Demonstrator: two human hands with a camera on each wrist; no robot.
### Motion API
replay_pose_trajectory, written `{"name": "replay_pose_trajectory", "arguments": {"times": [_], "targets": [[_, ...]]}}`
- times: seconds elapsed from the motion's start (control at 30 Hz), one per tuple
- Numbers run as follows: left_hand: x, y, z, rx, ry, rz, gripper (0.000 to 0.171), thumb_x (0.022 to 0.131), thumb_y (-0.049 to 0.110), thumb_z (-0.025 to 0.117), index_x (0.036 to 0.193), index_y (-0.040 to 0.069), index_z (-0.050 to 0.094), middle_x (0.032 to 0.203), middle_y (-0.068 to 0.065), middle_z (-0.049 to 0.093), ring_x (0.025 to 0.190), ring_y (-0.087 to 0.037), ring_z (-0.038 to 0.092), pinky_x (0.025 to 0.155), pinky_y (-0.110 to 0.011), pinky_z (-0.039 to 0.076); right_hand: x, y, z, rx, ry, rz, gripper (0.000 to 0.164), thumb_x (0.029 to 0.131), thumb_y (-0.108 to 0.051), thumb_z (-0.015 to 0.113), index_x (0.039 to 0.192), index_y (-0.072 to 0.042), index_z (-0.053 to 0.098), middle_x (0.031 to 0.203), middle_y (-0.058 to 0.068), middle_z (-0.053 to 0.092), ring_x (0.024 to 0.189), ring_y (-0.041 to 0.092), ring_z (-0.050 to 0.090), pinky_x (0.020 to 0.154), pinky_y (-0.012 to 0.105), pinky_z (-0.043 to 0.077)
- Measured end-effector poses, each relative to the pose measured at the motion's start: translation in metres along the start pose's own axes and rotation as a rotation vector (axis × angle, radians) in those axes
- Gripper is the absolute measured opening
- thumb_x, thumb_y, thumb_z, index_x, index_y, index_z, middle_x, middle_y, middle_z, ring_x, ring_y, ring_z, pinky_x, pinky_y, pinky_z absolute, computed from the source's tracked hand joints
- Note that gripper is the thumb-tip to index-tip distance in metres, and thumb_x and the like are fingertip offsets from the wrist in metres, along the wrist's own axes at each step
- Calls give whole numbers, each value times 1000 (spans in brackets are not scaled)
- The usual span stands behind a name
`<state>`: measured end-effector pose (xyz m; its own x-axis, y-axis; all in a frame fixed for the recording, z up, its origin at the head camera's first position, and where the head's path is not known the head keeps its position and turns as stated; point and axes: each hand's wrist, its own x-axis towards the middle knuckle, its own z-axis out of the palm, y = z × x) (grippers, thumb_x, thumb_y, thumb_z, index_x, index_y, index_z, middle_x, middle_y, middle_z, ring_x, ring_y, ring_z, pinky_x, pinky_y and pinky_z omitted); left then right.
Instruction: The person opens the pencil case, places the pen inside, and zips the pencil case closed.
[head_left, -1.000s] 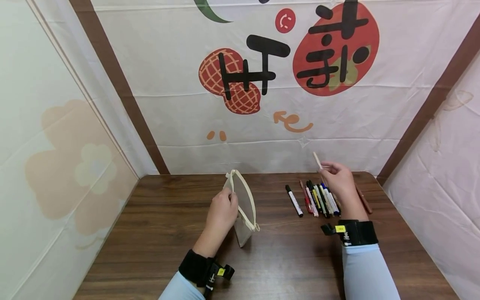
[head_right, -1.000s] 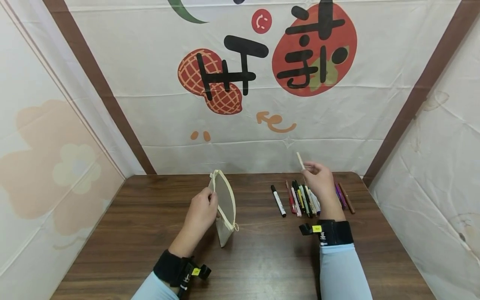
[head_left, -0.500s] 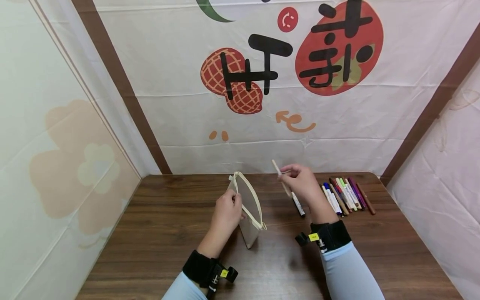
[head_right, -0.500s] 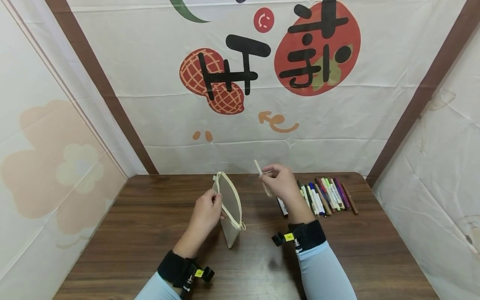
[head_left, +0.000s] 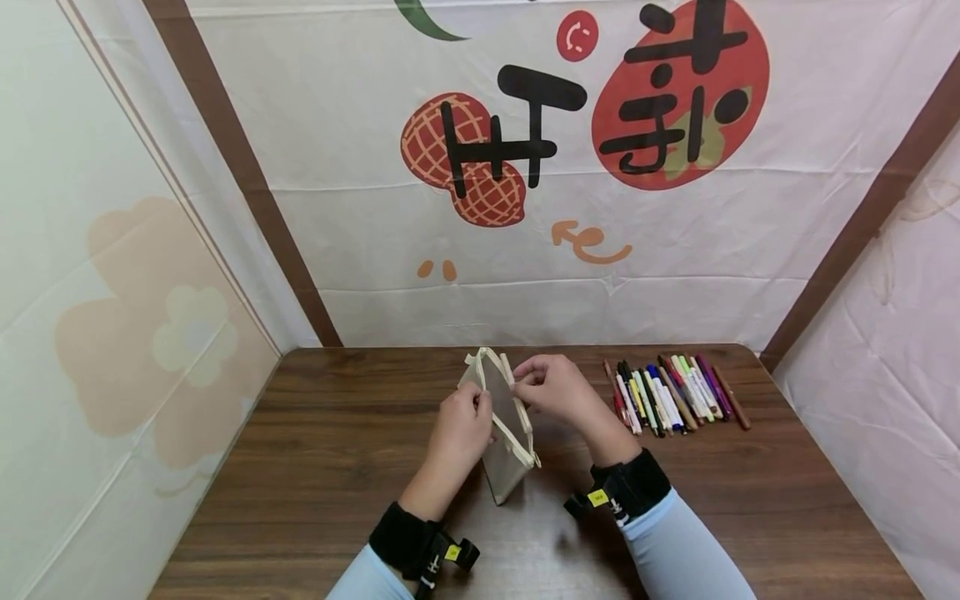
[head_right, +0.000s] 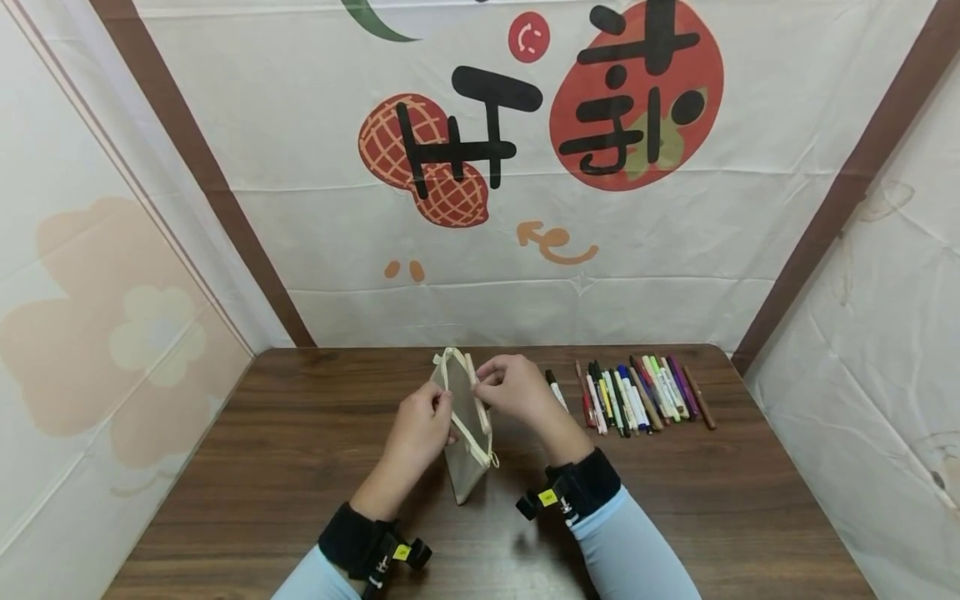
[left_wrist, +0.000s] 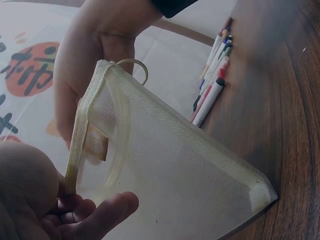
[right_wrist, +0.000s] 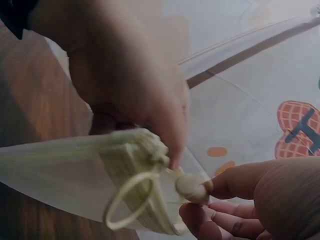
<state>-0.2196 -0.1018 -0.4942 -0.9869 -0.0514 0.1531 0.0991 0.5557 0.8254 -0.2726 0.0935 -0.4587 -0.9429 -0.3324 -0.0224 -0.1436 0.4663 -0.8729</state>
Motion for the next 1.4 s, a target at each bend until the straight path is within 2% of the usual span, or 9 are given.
{"name": "replay_pose_trajectory", "arguments": {"times": [0.27,0.4,0.57,0.67,0.73,0.9,1.1,1.27,1.4], "targets": [[-1,2,3,20,-19,18,27,117,14,55,91,7,61,74,-7,67,50,-10,65,55,-30,52,0,0,6,-21,-54,-12,29,104,-16,78,129,-2,77,100,10,86,71,14,75,68,31,62],[0,1,4,27,-14,20,26,117,13,56,92,7,61,76,-7,67,51,-10,66,55,-30,53,-1,0,2,-26,-46,10,28,106,-18,76,129,-3,77,104,18,85,75,19,79,68,32,62],[0,0,5,45,-2,22,26,117,14,56,92,7,61,76,-7,67,50,-9,66,55,-31,53,-1,3,-11,-52,17,33,23,110,-22,74,125,-6,78,105,15,85,88,31,83,74,38,65],[1,0,5,51,2,24,27,117,14,55,92,7,62,76,-7,68,51,-9,66,56,-32,53,-1,9,-26,-85,72,49,24,111,-24,74,127,-7,78,106,11,85,95,36,84,81,41,65],[1,0,5,55,4,27,27,117,14,55,92,7,62,77,-8,68,52,-9,67,57,-32,54,-1,14,-40,-109,105,74,27,112,-27,73,130,-8,77,110,12,86,98,35,84,86,43,65],[1,-1,4,53,3,27,26,117,15,55,93,7,62,80,-9,68,53,-9,68,57,-32,55,-2,34,-82,-210,182,155,39,115,-35,67,142,-8,74,129,19,81,103,33,81,87,47,64],[1,0,3,48,-10,17,27,118,17,54,95,7,63,82,-9,67,54,-9,68,56,-31,55,-10,71,-131,-368,304,251,48,115,-36,60,148,-3,69,147,28,71,126,46,72,101,60,60],[2,-1,2,65,-2,19,27,118,16,53,95,6,63,80,-9,67,53,-10,66,56,-32,53,-23,94,-158,-358,320,353,51,117,-36,57,151,1,65,156,33,63,139,52,64,112,67,55],[3,-2,2,83,7,32,27,118,16,54,94,7,63,77,-8,66,52,-10,64,55,-32,52,-30,109,-168,-366,359,419,53,118,-36,55,153,2,63,159,34,59,141,55,61,112,69,54]]}}
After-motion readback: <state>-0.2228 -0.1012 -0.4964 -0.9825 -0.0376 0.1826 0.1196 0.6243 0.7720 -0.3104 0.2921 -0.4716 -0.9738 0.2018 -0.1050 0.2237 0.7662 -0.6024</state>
